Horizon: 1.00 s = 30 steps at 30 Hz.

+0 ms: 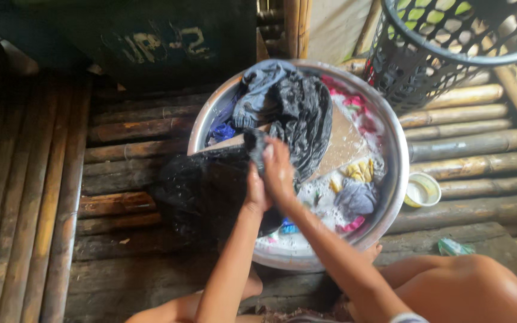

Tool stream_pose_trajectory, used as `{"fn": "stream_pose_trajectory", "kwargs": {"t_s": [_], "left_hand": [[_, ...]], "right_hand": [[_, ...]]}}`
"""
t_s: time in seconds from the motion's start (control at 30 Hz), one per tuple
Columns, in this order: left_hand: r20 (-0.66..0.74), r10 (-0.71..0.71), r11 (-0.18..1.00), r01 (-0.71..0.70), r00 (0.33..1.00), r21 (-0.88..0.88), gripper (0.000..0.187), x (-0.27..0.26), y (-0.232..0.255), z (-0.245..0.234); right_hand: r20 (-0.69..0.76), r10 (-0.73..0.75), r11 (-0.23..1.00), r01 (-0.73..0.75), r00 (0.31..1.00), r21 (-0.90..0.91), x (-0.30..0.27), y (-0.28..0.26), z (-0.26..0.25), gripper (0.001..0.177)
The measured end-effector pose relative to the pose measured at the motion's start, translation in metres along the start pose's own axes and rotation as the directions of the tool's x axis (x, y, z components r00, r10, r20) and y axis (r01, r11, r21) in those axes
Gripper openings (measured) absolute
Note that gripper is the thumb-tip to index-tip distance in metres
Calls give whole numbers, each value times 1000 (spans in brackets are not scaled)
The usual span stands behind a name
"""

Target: The person hand-washes a dark garment in a metal basin filled with soapy water. They scrub the fabric with a blue brush, rinse it, and wring it out repeatedly.

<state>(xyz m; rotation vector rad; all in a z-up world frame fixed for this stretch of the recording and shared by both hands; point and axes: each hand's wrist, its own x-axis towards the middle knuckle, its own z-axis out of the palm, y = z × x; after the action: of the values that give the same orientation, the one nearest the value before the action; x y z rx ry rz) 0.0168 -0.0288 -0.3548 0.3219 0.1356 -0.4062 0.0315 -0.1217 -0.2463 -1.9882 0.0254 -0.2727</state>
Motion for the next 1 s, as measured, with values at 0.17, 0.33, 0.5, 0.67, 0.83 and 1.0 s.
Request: {"fn": "stream_pose_trajectory", "kwargs": {"t_s": [0.17,0.33,0.5,0.67,0.83,1.0], "left_hand": [[-172,8,987,19,985,157,55,11,7,63],[-23,65,992,-62,998,109,45,1,39,116],[38,155,986,-157,987,60,42,-14,98,54],[-90,87,969,-63,992,238,40,-20,43,-32],[-152,-59,964,96,987,248,48,-13,57,-41],[-68,29,965,-10,997,263,47,3,44,-41]], "right_hand": [[-89,-59,995,66,994,81,-25,30,12,39],[-139,233,815,-115,963,569,66,110,-24,41],[-10,381,261,-97,925,960,-9,87,18,51],[42,80,974,-87,996,210,-61,12,60,46],[-24,37,992,-34,999,120,-46,-32,39,54],[12,-107,960,101,994,260,-51,-26,31,41]]}}
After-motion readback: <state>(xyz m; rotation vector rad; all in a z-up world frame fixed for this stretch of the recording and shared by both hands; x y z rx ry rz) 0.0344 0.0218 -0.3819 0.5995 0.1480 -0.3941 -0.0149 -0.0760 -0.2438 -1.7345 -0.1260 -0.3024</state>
